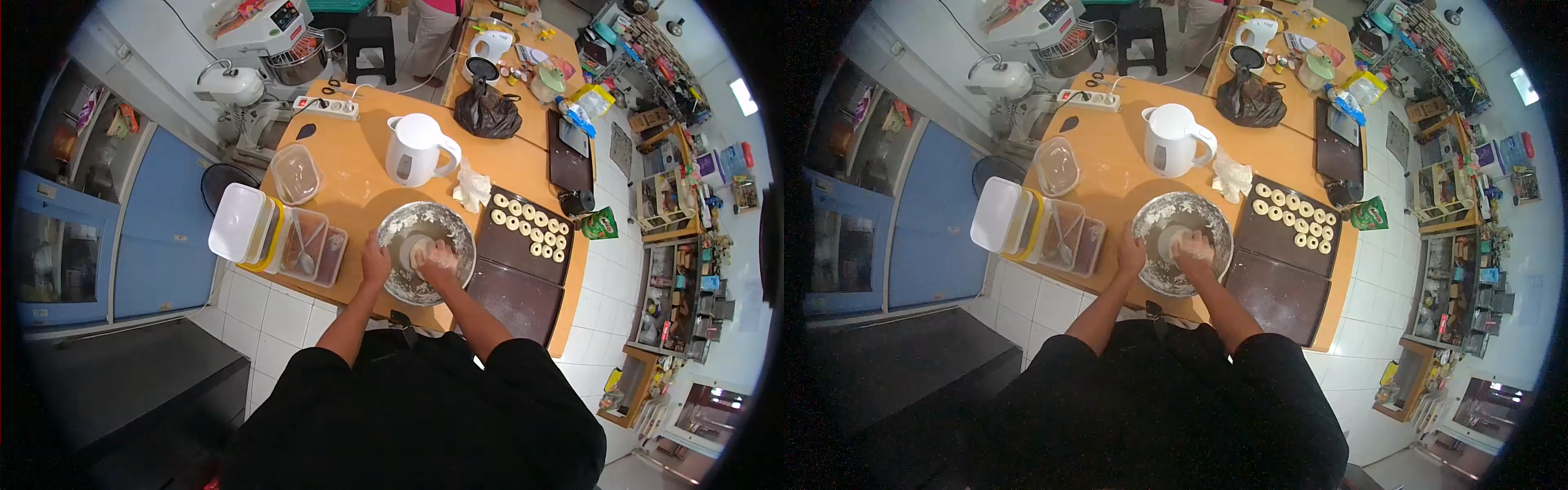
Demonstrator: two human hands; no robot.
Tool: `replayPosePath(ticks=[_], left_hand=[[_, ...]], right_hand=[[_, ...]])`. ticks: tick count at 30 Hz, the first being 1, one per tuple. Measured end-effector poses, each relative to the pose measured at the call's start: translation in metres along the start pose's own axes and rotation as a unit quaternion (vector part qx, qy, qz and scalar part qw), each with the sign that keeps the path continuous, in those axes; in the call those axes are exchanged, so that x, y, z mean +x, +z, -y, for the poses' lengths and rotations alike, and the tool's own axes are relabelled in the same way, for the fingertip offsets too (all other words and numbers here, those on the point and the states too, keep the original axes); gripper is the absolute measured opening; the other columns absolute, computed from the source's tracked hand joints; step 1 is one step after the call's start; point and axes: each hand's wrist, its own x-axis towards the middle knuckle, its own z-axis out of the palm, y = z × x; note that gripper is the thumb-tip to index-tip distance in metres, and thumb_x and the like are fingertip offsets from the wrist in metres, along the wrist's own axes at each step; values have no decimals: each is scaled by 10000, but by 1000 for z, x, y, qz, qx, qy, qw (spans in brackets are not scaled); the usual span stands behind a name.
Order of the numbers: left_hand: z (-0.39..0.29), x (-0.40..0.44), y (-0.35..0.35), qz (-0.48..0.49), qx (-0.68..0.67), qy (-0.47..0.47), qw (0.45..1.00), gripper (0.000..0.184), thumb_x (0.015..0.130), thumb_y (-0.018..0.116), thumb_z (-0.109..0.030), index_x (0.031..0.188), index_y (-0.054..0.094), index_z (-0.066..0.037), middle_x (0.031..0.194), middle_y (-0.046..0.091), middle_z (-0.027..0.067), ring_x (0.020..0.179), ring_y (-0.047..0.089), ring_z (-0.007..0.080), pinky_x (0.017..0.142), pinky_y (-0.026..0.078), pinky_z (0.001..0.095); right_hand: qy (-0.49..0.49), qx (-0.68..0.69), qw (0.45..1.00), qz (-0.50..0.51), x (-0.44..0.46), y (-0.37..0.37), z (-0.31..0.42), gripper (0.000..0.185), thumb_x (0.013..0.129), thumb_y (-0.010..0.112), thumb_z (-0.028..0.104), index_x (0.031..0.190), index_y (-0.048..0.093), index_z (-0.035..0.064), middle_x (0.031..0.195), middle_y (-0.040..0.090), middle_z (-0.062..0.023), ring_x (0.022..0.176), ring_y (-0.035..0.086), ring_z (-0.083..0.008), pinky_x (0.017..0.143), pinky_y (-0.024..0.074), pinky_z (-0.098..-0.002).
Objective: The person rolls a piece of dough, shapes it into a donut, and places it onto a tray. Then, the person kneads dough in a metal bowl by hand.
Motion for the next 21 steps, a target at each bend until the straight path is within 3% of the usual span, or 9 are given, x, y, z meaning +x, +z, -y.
replayPosePath(ticks=[4, 7, 13, 15, 17, 19, 21], left_hand=[[6, -2, 2, 33, -20, -37, 999, 518, 803, 541, 5, 1311, 447, -20, 1133, 570, 278, 1053, 555, 450, 904, 439, 485], [8, -3, 4, 26, -6, -38, 999, 532, 808, 548, 2, 1328, 436, -17, 1169, 554, 280, 1082, 543, 444, 918, 436, 482], [12, -5, 5, 5, 4, -19, 1000, 536, 804, 536, 15, 1329, 430, 2, 1164, 554, 279, 1093, 536, 435, 923, 433, 478], [12, -1, 5, 11, -9, -19, 1000, 537, 803, 535, 16, 1329, 427, 3, 1154, 556, 282, 1087, 536, 438, 919, 433, 479], [13, -3, 2, 24, -20, -14, 999, 539, 802, 533, 18, 1330, 425, 3, 1144, 558, 286, 1082, 537, 441, 915, 432, 480], [13, -3, 5, 18, -36, -7, 999, 545, 803, 536, 16, 1335, 416, 4, 1132, 557, 292, 1078, 531, 452, 912, 429, 483], [-4, -4, -3, 29, -29, -19, 999, 541, 805, 534, 13, 1333, 418, 8, 1137, 557, 293, 1076, 532, 455, 916, 428, 483]], right_hand=[[42, -106, 993, 29, 10, 6, 35, 382, 854, 556, 409, 1135, 573, 150, 1166, 523, -130, 1100, 545, -321, 888, 452, -493], [30, -114, 993, -7, 16, 7, 45, 396, 805, 603, 379, 1116, 564, 136, 1145, 509, -153, 1086, 541, -333, 856, 456, -507], [83, -93, 992, -3, 31, -5, 55, 466, 804, 567, 503, 1093, 624, 142, 1150, 528, -124, 1148, 487, -295, 937, 378, -488], [96, -35, 995, -22, 29, -4, 46, 493, 803, 580, 516, 1112, 626, 136, 1185, 543, -118, 1180, 492, -271, 958, 377, -491], [90, 27, 993, -71, 39, 8, 29, 465, 812, 577, 513, 1084, 640, 142, 1115, 595, -124, 1151, 517, -286, 958, 376, -491], [89, 322, 940, -64, 62, 36, -13, 429, 823, 573, 497, 1047, 652, 141, 1081, 630, -146, 1097, 551, -342, 946, 394, -491], [43, 328, 943, -44, 61, 32, -44, 397, 832, 595, 445, 1100, 631, 154, 1149, 625, -175, 1085, 561, -390, 958, 405, -480]])
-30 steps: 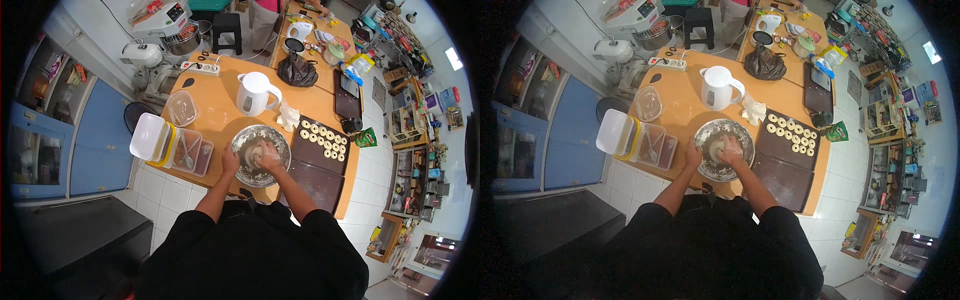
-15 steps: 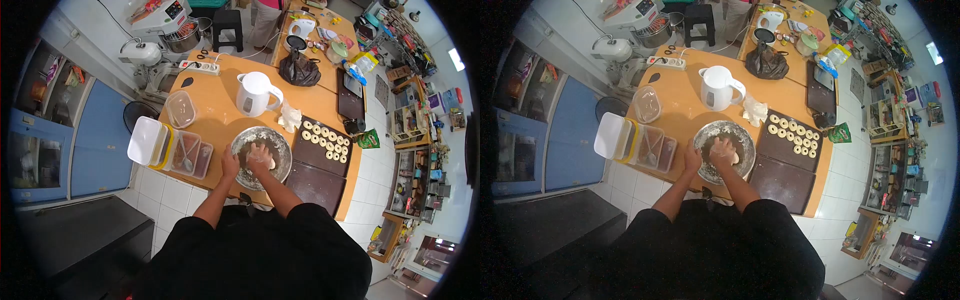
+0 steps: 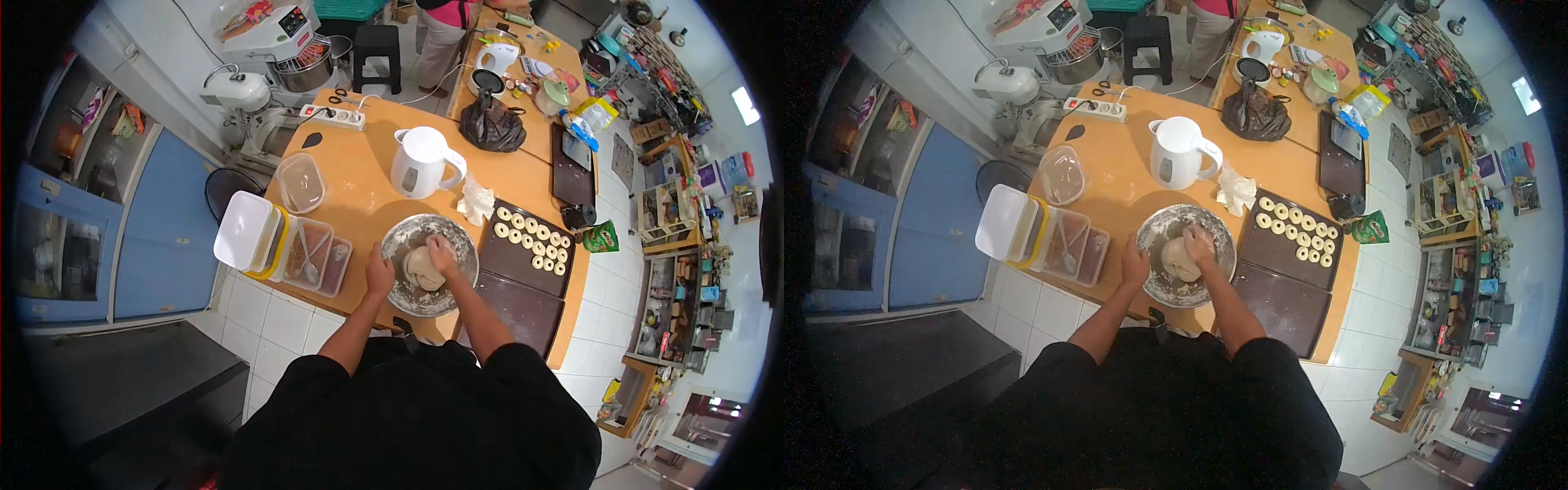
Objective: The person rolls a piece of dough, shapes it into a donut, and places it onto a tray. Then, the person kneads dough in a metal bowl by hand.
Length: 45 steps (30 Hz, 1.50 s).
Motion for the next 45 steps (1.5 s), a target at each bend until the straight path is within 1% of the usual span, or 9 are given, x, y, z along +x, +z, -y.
replayPosePath(ticks=[2, 9, 11, 14, 18, 23, 29, 38, 45], left_hand=[[-2, 2, -6, 2, 13, -15, 1000, 537, 806, 532, 9, 1331, 420, 12, 1143, 556, 293, 1074, 532, 458, 921, 427, 483], [22, 6, 10, -34, 42, 47, 997, 524, 807, 521, 1, 1320, 419, 32, 1143, 566, 296, 1070, 543, 457, 922, 429, 492], [9, 2, 5, -28, 54, 35, 998, 524, 805, 522, 3, 1318, 418, 34, 1142, 565, 298, 1069, 543, 458, 919, 429, 494], [0, 2, -4, -10, 22, 5, 1000, 516, 801, 527, 4, 1307, 430, 28, 1134, 566, 296, 1053, 547, 459, 909, 431, 494], [9, 6, 3, -19, 22, 26, 999, 516, 798, 531, 10, 1305, 436, 7, 1104, 575, 289, 1039, 550, 459, 898, 433, 493], [1, 3, -1, -14, 30, 18, 999, 511, 798, 535, 14, 1300, 440, 4, 1096, 576, 285, 1036, 551, 457, 896, 433, 489], [1, 1, -7, -17, 23, 37, 999, 520, 792, 535, 20, 1303, 440, -5, 1081, 584, 277, 1030, 555, 452, 893, 434, 491], [10, 2, -6, 25, 27, 37, 999, 474, 789, 531, 14, 1257, 460, -13, 1056, 588, 273, 1022, 550, 461, 875, 434, 498], [5, -1, -10, 10, -2, 49, 999, 464, 791, 527, 24, 1251, 472, -15, 1072, 588, 274, 1020, 556, 460, 870, 438, 493]], right_hand=[[-4, -265, 960, 93, -19, -23, 14, 395, 836, 608, 377, 1059, 648, 54, 1124, 635, -196, 1108, 568, -363, 971, 419, -420], [101, -247, 963, 41, -34, -27, 21, 729, 724, 705, 491, 1280, 555, 44, 1272, 581, -221, 1211, 533, -339, 1000, 412, -404], [145, -229, 930, 248, -28, -32, 31, 909, 678, 714, 553, 1380, 450, 39, 1346, 517, -246, 1229, 524, -332, 1036, 376, -404], [117, -231, 928, 269, -23, 5, 3, 916, 666, 704, 564, 1368, 458, 30, 1357, 514, -226, 1225, 520, -364, 1073, 325, -400], [5, -260, 962, 81, -53, 46, 10, 824, 803, 636, 383, 1451, 293, 9, 1422, 345, -331, 1335, 345, -430, 1095, 299, -479], [100, -268, 950, 123, -52, 26, 54, 843, 801, 617, 315, 1478, 211, 20, 1377, 451, -251, 1294, 436, -364, 1091, 335, -420], [-10, -241, 959, 145, -33, 32, 20, 587, 767, 632, 343, 1278, 515, 79, 1115, 631, -247, 1068, 596, -391, 928, 467, -441], [131, -168, 969, 122, -58, 22, 32, 553, 777, 567, 468, 980, 679, -34, 999, 654, -297, 1008, 615, -426, 918, 463, -421], [-119, -159, 978, -66, -81, -8, 78, 580, 734, 699, 340, 1213, 553, 48, 1133, 577, -238, 1112, 516, -406, 959, 393, -464]])
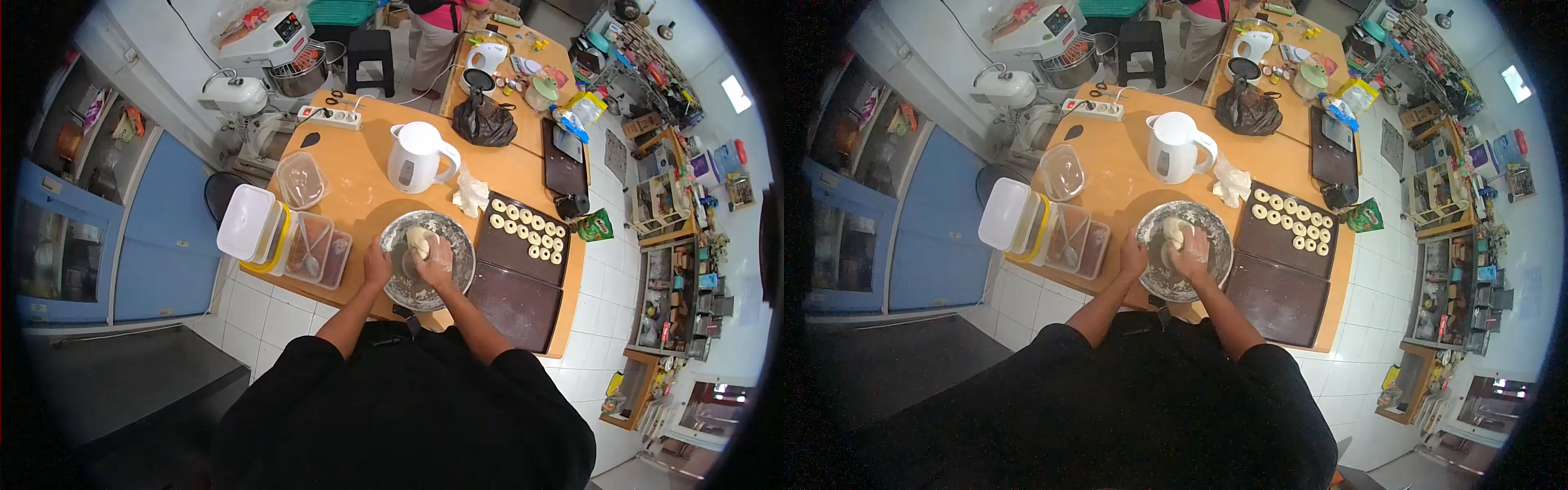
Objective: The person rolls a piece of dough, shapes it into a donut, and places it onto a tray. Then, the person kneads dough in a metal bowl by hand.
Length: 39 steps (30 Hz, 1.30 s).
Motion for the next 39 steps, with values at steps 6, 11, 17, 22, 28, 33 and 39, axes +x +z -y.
replayPosePath(ticks=[6, 11, 17, 22, 28, 33, 39], left_hand=[[-7, 1, 0, -4, 40, -23, 999, 470, 785, 533, 34, 1250, 478, -13, 1061, 592, 281, 1015, 563, 459, 863, 445, 495], [-5, 1, 3, -13, 27, -19, 999, 471, 785, 519, 35, 1253, 476, -5, 1058, 592, 289, 1005, 569, 461, 852, 454, 495], [6, 3, 7, -19, 4, 5, 1000, 482, 780, 527, 38, 1258, 480, -7, 1055, 597, 284, 1002, 572, 455, 848, 456, 494], [3, 4, 4, 5, 28, -23, 999, 492, 789, 518, 25, 1277, 471, -12, 1077, 591, 278, 1023, 564, 449, 869, 447, 490], [5, 3, 16, -26, 25, -19, 999, 488, 790, 532, 11, 1274, 464, 3, 1086, 578, 274, 1037, 549, 447, 890, 433, 488], [13, 5, 16, 28, 3, -44, 999, 505, 793, 533, 8, 1292, 450, 5, 1104, 567, 282, 1047, 537, 456, 908, 421, 494], [13, -1, 19, -15, 15, -21, 1000, 510, 790, 539, 13, 1292, 447, 8, 1116, 569, 284, 1040, 545, 458, 899, 434, 487]], right_hand=[[-192, -41, 980, -17, -28, -3, -9, 381, 695, 637, 50, 1068, 564, 46, 1061, 553, -237, 978, 544, -428, 843, 466, -477], [-148, -14, 989, -15, -28, 6, -17, 390, 706, 614, 50, 1086, 528, 25, 1018, 541, -243, 949, 532, -434, 839, 457, -490], [-85, -110, 990, -19, -16, 0, -1, 478, 757, 673, 257, 1125, 494, 9, 993, 543, -222, 936, 538, -401, 835, 444, -502], [33, -81, 995, -43, 3, 13, -4, 704, 745, 730, 453, 1240, 489, 15, 1159, 532, -227, 1118, 506, -389, 891, 433, -508], [-26, -168, 983, -68, -9, 20, 7, 578, 743, 662, 229, 1271, 510, 49, 1346, 408, -236, 1285, 374, -412, 1032, 296, -611], [-70, -193, 977, -62, -4, 27, -6, 581, 720, 642, 188, 1283, 517, 122, 1359, 389, -222, 1301, 340, -430, 1030, 273, -645], [-116, -196, 974, -2, -4, 16, -9, 567, 714, 724, 322, 1220, 542, 140, 1319, 432, -177, 1257, 381, -394, 1025, 282, -634]])
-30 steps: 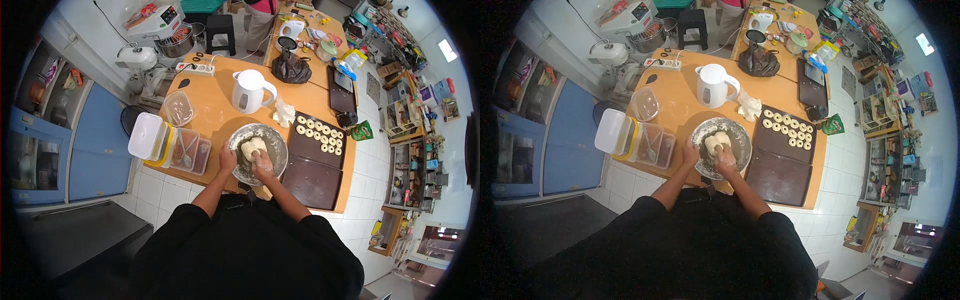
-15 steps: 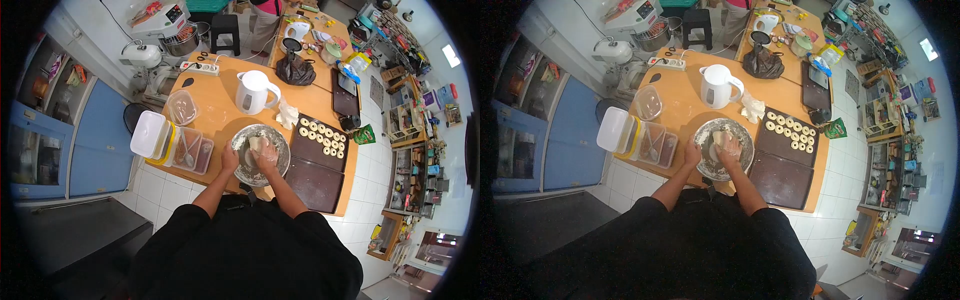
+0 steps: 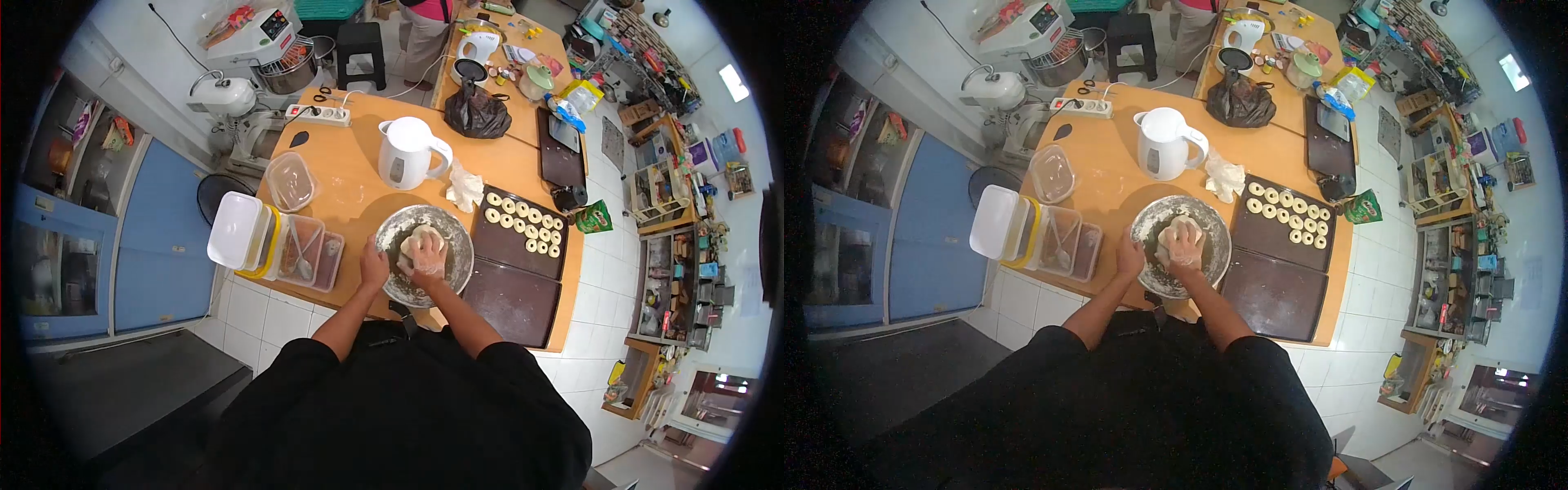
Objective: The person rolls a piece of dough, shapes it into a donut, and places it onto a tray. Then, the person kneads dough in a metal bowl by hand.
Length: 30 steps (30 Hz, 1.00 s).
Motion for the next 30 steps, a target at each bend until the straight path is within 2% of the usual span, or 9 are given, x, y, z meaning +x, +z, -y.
replayPosePath(ticks=[5, 11, 13, 14, 17, 21, 24, 28, 30], left_hand=[[-2, -2, -1, -14, -2, 19, 1000, 518, 793, 548, 12, 1299, 441, 10, 1117, 572, 284, 1024, 553, 461, 891, 438, 488], [-3, 0, -8, 12, 2, -31, 999, 503, 793, 557, 10, 1285, 453, 2, 1097, 578, 281, 1009, 559, 456, 862, 441, 489], [-11, 0, -14, 32, 22, -18, 999, 491, 801, 550, 2, 1283, 457, 5, 1102, 576, 280, 1001, 563, 451, 859, 443, 488], [-7, -2, -13, 32, 24, -22, 999, 491, 801, 550, 2, 1283, 457, 5, 1102, 576, 280, 1001, 563, 451, 859, 443, 488], [-4, -2, -11, 15, 9, 5, 1000, 488, 808, 543, -10, 1287, 457, 9, 1106, 575, 282, 1002, 563, 449, 865, 444, 484], [-4, -1, -12, 20, 13, 0, 1000, 496, 806, 532, -12, 1294, 451, 18, 1111, 570, 286, 1008, 562, 451, 874, 444, 479], [-5, 1, -12, 12, 22, 10, 1000, 495, 807, 526, -10, 1295, 448, 25, 1115, 567, 288, 1004, 566, 450, 867, 448, 477], [-11, 0, -17, 33, 25, -7, 999, 494, 804, 528, -5, 1290, 449, 31, 1114, 564, 289, 994, 571, 447, 854, 456, 473], [-13, 4, -15, 24, 29, -4, 999, 498, 803, 530, -3, 1293, 446, 30, 1116, 564, 288, 992, 570, 448, 853, 455, 474]], right_hand=[[-5, -19, 1000, 1, 18, 9, -3, 549, 666, 766, 355, 1134, 577, 141, 1193, 504, -134, 1177, 440, -340, 1003, 301, -633], [-91, 33, 995, -34, 9, 13, 0, 319, 671, 707, 257, 946, 625, 116, 975, 589, -112, 1043, 538, -304, 965, 367, -545], [-65, 70, 994, -53, 15, 15, 1, 289, 692, 672, 274, 921, 623, 105, 832, 615, -127, 890, 603, -316, 876, 442, -478], [-65, 72, 994, -50, 16, 14, 3, 289, 692, 672, 274, 921, 623, 105, 832, 615, -127, 890, 603, -316, 876, 442, -478], [25, 82, 995, 57, 36, 6, 2, 353, 795, 596, 386, 966, 628, 78, 777, 669, -162, 730, 656, -347, 715, 514, -480], [66, 72, 985, 145, 64, 8, -1, 395, 834, 540, 418, 1020, 653, 88, 772, 684, -189, 725, 683, -352, 685, 533, -479], [110, 63, 965, 228, 82, 26, -5, 411, 855, 512, 454, 966, 705, 109, 868, 703, -184, 863, 688, -345, 772, 534, -459], [138, 71, 961, 227, 80, 35, -5, 368, 857, 520, 425, 839, 714, 112, 873, 706, -147, 865, 686, -340, 813, 515, -486], [23, 11, 993, 115, 64, 24, 3, 260, 830, 554, 329, 739, 651, 105, 777, 692, -109, 792, 676, -335, 727, 513, -478]])
